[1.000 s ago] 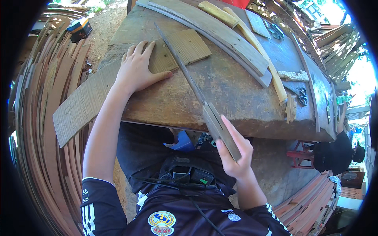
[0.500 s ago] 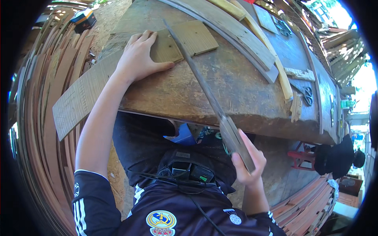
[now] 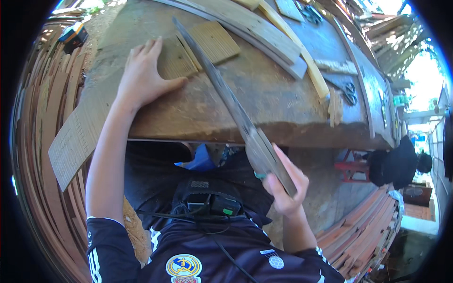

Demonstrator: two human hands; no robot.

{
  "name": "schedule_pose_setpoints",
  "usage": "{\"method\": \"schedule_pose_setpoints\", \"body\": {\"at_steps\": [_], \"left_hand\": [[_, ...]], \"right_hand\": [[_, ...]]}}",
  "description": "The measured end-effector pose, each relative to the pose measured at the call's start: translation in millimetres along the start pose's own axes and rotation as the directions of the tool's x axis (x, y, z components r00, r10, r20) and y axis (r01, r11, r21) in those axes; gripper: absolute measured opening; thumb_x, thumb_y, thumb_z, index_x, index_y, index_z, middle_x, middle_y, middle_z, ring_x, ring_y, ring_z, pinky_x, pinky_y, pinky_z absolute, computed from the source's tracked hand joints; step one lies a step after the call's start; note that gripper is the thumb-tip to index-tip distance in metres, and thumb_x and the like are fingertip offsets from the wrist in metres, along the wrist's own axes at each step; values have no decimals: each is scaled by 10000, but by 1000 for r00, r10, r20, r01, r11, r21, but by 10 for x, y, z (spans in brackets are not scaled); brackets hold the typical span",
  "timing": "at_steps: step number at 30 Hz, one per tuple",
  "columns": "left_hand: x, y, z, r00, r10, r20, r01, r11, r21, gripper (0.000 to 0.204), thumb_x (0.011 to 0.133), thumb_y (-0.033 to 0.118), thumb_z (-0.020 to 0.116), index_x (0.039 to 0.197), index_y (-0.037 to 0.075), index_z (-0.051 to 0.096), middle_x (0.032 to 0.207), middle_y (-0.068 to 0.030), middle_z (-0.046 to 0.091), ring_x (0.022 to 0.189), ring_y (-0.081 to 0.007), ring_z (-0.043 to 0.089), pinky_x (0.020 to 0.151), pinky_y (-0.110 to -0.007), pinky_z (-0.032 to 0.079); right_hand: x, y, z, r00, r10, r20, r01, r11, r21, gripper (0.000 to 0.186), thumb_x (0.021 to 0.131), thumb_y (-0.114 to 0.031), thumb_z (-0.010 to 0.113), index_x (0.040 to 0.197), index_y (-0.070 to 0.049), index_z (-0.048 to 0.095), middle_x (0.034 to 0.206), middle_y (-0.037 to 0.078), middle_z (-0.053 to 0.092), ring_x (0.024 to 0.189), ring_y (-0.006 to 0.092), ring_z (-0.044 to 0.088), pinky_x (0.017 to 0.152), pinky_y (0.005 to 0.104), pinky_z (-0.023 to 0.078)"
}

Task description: Sawing a piece of wood and then sanding the edges with sandpaper.

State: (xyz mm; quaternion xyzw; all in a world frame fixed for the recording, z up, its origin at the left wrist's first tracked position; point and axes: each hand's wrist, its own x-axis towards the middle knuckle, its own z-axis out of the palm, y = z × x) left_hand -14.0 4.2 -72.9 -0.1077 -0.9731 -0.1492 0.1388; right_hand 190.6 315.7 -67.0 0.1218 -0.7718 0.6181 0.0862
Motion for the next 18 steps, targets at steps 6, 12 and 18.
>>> {"method": "schedule_pose_setpoints", "body": {"at_steps": [6,12,18], "left_hand": [[-302,221,57,995,88,50,-85,994,-64,1099,661,505,864,1494,-66,434,1529,-220,463,1417,-407,402,1201,-463,334],[-204,-91,-83,998,-25,-57,23,999,-35,1063,647,449,889,1483,-46,458,1512,-228,478,1404,-423,407,1185,-475,354],[-424,102,-104,998,37,52,-34,998,-55,1133,609,418,909,1534,6,403,1523,-239,466,1417,-437,391,1193,-487,342]], "right_hand": [[597,-34,496,993,-75,88,88,985,-148,552,897,-8,693,1420,63,533,1189,280,693,884,305,764,751,326,564],[148,-61,-489,950,-310,29,300,884,-358,583,860,8,714,1391,155,524,1315,311,647,953,272,760,811,321,579],[1500,141,-435,900,-425,-96,341,825,-451,237,987,-29,614,1207,-49,701,947,112,769,763,168,728,749,294,558]]}}
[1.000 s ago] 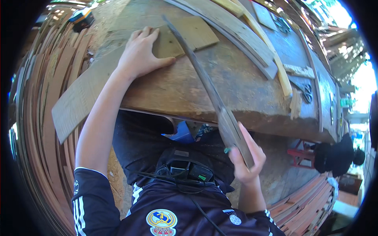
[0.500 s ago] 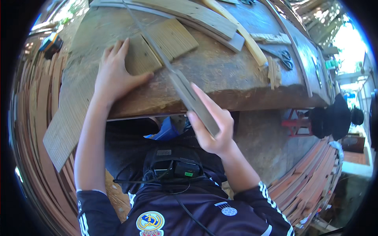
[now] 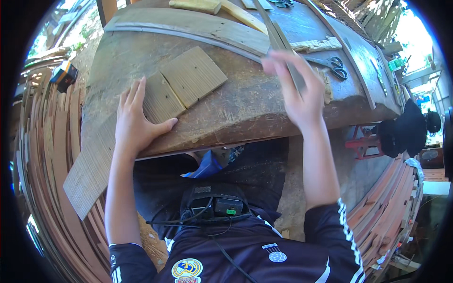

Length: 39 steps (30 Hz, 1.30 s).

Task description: Sawing a piece of wood and then sanding the edges with sandpaper.

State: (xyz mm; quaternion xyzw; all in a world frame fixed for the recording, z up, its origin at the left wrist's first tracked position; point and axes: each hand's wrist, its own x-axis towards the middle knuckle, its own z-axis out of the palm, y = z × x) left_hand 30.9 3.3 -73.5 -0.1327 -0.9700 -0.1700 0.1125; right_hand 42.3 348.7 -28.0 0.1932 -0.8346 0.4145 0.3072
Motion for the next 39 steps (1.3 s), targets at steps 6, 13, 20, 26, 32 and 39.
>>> {"method": "schedule_pose_setpoints", "body": {"at_steps": [6,13,20,26,32,39], "left_hand": [[-53,166,-58,998,-62,-13,62,998,-13,1120,608,377,902,1552,40,402,1536,-230,464,1427,-429,391,1204,-478,331],[-302,88,-47,968,-34,-250,33,999,-9,1061,581,355,915,1500,72,468,1517,-190,459,1384,-431,407,1159,-519,369],[-298,8,-84,944,-14,-330,-8,998,-65,1074,568,341,926,1493,57,459,1481,-226,462,1339,-474,424,1122,-549,398],[-114,-61,-131,932,12,-361,-35,998,-56,1095,551,333,937,1503,69,464,1498,-234,454,1370,-475,410,1113,-558,407],[213,1,-184,962,52,-269,-82,992,-99,1025,568,343,921,1464,58,512,1494,-232,460,1363,-471,416,1133,-556,380],[697,-77,-184,979,190,79,-184,980,-75,997,609,412,879,1493,117,525,1520,-243,483,1462,-411,370,1265,-514,179]], "right_hand": [[1059,1071,417,973,168,157,-67,860,-505,205,991,-214,620,1137,-142,745,878,169,748,848,382,724,827,429,578],[1205,1295,608,885,262,386,-6,834,-552,286,987,-284,632,1230,-168,727,1101,179,736,1032,387,693,923,463,550],[785,586,884,862,356,362,-125,839,-529,272,998,-286,603,1148,-105,739,934,201,753,857,384,736,839,496,576],[530,72,1049,915,311,259,-236,930,-282,302,964,-227,637,1202,-60,718,962,240,741,875,386,734,865,448,574],[400,325,767,993,68,-101,-78,991,-109,484,1003,-248,628,1384,47,580,1395,243,616,1301,322,610,1093,391,477],[-244,-226,290,978,207,36,-199,851,485,631,1007,-262,633,1468,124,441,1191,218,685,982,204,625,841,317,494]]}}
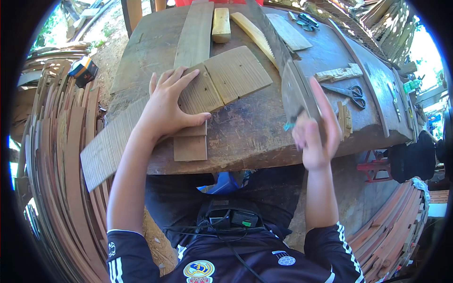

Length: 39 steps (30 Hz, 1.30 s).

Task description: Sawing a piece of wood and then sanding the edges with sandpaper.

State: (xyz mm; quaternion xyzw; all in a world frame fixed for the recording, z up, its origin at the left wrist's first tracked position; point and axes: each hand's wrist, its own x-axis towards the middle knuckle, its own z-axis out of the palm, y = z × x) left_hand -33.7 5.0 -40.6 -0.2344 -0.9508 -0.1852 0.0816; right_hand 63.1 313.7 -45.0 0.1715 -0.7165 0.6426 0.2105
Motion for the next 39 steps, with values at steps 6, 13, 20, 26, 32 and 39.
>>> {"method": "schedule_pose_setpoints", "body": {"at_steps": [6,13,20,26,32,39], "left_hand": [[394,-170,102,988,148,-43,-153,977,-151,1056,600,485,878,1501,80,505,1513,-250,485,1460,-382,398,1260,-459,230],[780,-175,421,957,-85,-277,84,996,-15,524,908,395,696,1269,17,664,1306,-248,616,1248,-404,575,1071,-449,452],[942,68,552,920,-228,-320,264,961,76,338,996,300,546,981,-7,686,991,-235,704,996,-417,663,897,-500,518],[964,121,597,894,-278,-353,318,946,59,343,976,295,541,967,-10,697,1013,-257,693,1026,-420,659,935,-491,518],[968,239,587,932,-206,-298,225,974,30,292,959,283,591,933,10,690,1007,-237,684,1007,-412,654,936,-486,516],[1191,492,718,978,6,-209,6,999,54,319,968,313,612,921,8,693,983,-235,686,1001,-412,661,943,-489,518]], "right_hand": [[-446,-250,285,995,100,20,-100,994,34,726,999,-243,622,1507,183,326,699,49,640,562,75,577,548,235,471],[-730,-690,453,973,210,93,-205,977,-61,692,972,-175,644,1494,179,359,792,110,697,636,103,637,612,233,500],[-826,-348,514,985,163,-49,-169,972,-162,575,960,-81,553,1471,152,431,811,122,705,633,114,649,609,251,513],[-631,-89,537,987,136,-81,-150,967,-206,571,966,-72,534,1490,126,425,708,73,654,615,97,623,594,249,496],[-761,-144,455,996,78,-49,-89,946,-313,558,948,-62,559,1463,129,459,839,163,712,630,153,670,615,259,515],[-962,-230,111,974,184,-131,-212,945,-249,540,955,-74,546,1455,121,478,814,132,711,643,112,656,635,244,514]]}}
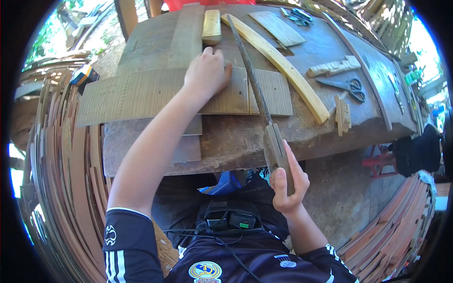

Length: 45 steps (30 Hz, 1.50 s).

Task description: Sawing a piece of wood and then sanding the edges with sandpaper.

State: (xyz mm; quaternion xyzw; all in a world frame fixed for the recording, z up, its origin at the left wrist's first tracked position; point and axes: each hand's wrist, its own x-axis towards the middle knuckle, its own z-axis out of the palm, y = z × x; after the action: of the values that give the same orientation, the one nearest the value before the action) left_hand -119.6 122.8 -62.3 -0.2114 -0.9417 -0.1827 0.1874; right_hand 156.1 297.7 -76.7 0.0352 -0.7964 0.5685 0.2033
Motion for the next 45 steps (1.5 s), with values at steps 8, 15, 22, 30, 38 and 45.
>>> {"method": "schedule_pose_setpoints", "body": {"at_steps": [8,15,22,30,38,45], "left_hand": [[565,239,-61,789,56,611,-134,988,82,493,1001,344,464,975,-86,704,1061,-300,701,1035,-443,670,935,-489,530],[595,144,417,921,213,325,-123,953,-278,432,994,304,470,923,-49,708,991,-290,692,964,-451,665,878,-494,526],[518,346,326,959,76,272,-39,990,-136,413,991,285,473,869,-7,738,907,-246,713,877,-446,683,860,-528,538],[405,203,315,915,352,198,-346,936,-66,397,1017,304,490,793,36,679,781,-207,709,713,-410,701,676,-510,582],[-23,376,111,911,354,214,-338,935,-107,330,1024,269,526,783,54,595,706,-174,680,617,-383,677,577,-490,563],[40,445,213,898,347,271,-310,935,-170,345,1020,277,537,779,43,614,703,-191,671,622,-405,660,590,-507,539]], "right_hand": [[129,96,-416,974,215,-74,-191,950,248,452,1031,-169,553,1405,85,557,700,6,610,568,43,518,522,205,388],[159,92,-450,937,321,-138,-232,866,442,434,1055,-154,523,1413,91,535,664,11,557,532,68,493,510,233,431],[382,100,-470,899,400,-179,-294,853,432,446,1062,-176,506,1395,119,539,637,43,565,535,107,543,541,299,521],[335,-73,-212,901,376,-217,-308,906,290,470,1055,-192,497,1385,140,536,632,69,569,521,132,563,531,291,507],[-122,-260,-340,862,434,-260,-349,883,315,435,1036,-182,545,1318,148,581,685,79,616,549,141,588,540,276,496],[-197,-337,-260,858,438,-270,-347,880,325,405,1025,-118,553,1338,138,576,744,46,636,581,78,544,556,234,450]]}}
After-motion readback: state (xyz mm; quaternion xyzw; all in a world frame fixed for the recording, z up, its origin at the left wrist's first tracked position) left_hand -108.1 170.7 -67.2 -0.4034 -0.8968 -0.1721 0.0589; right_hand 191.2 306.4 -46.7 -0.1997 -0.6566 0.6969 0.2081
